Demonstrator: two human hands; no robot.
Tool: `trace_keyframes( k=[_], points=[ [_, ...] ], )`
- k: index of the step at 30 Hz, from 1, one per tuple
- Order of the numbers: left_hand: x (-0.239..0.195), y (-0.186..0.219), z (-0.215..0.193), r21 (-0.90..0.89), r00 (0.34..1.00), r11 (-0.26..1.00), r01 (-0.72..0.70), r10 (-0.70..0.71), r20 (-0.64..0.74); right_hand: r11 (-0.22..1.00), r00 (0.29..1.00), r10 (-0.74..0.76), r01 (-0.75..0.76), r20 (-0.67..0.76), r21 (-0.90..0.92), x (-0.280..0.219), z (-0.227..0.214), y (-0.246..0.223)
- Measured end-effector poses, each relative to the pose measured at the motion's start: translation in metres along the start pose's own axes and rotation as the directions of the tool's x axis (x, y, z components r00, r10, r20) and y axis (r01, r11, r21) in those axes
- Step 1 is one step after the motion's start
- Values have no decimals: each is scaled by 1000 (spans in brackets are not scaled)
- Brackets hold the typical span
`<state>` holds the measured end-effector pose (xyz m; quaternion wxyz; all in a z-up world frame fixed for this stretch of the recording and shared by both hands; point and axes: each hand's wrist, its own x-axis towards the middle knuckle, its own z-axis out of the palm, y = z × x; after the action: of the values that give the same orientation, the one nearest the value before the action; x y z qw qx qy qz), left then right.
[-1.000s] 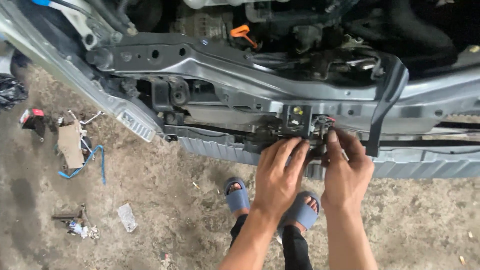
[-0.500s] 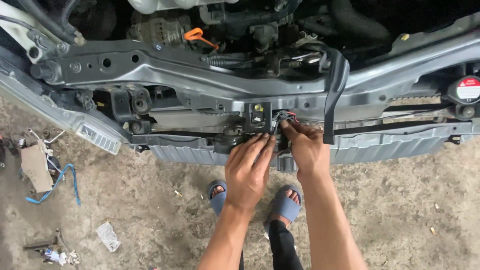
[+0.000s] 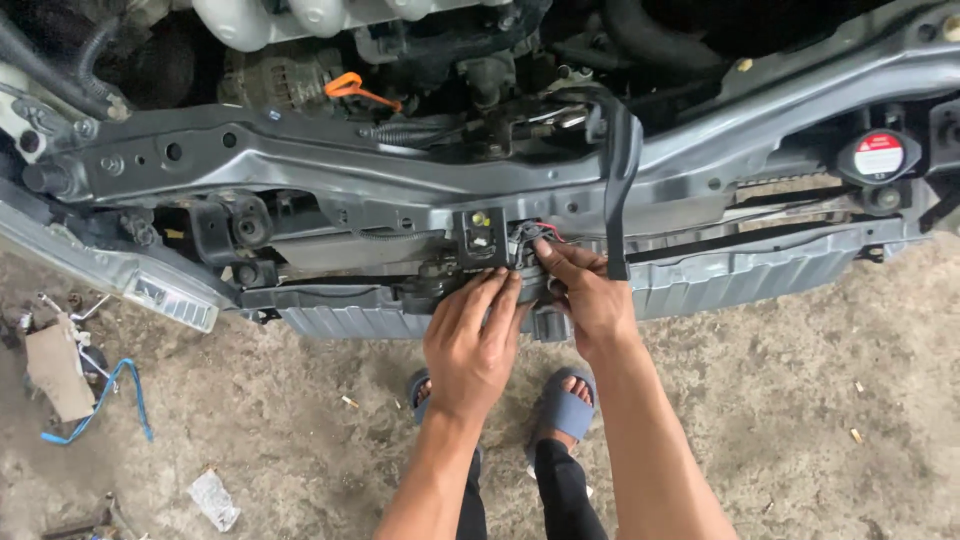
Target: The person works on the engine bay of a Honda car, manipulating various hoses and electrical connectors. They disconnect and reconnect a black hose near the engine block and handle wiring near the front radiator support and battery area.
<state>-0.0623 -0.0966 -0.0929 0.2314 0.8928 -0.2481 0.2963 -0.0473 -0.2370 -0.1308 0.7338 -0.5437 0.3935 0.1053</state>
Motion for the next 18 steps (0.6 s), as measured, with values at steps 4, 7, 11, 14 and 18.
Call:
trace_keyframes(
  k=[4,7,11,14,18],
  points=[
    [-4,-5,9,31,1000,999,-30,30,5,999,996,-45,43,81,15,20,-8,7],
    [-6,-6,10,37,999,999,-36,36,2,999,998,-33,35,62,-41,4,4,-10],
    [-8,3,10,27,999,999,25,-26,21,999,999,-39,39,10,-32,-7,5,-10],
    [-8,6,15,62,999,997,47,-47,1,1000,1000,-4,4,3,-1,-26,16,-35],
    [-19,0,18,111,999,994,8,-12,34,1000,999,-1,0,-54,-16,-25,19,-28]
  ],
)
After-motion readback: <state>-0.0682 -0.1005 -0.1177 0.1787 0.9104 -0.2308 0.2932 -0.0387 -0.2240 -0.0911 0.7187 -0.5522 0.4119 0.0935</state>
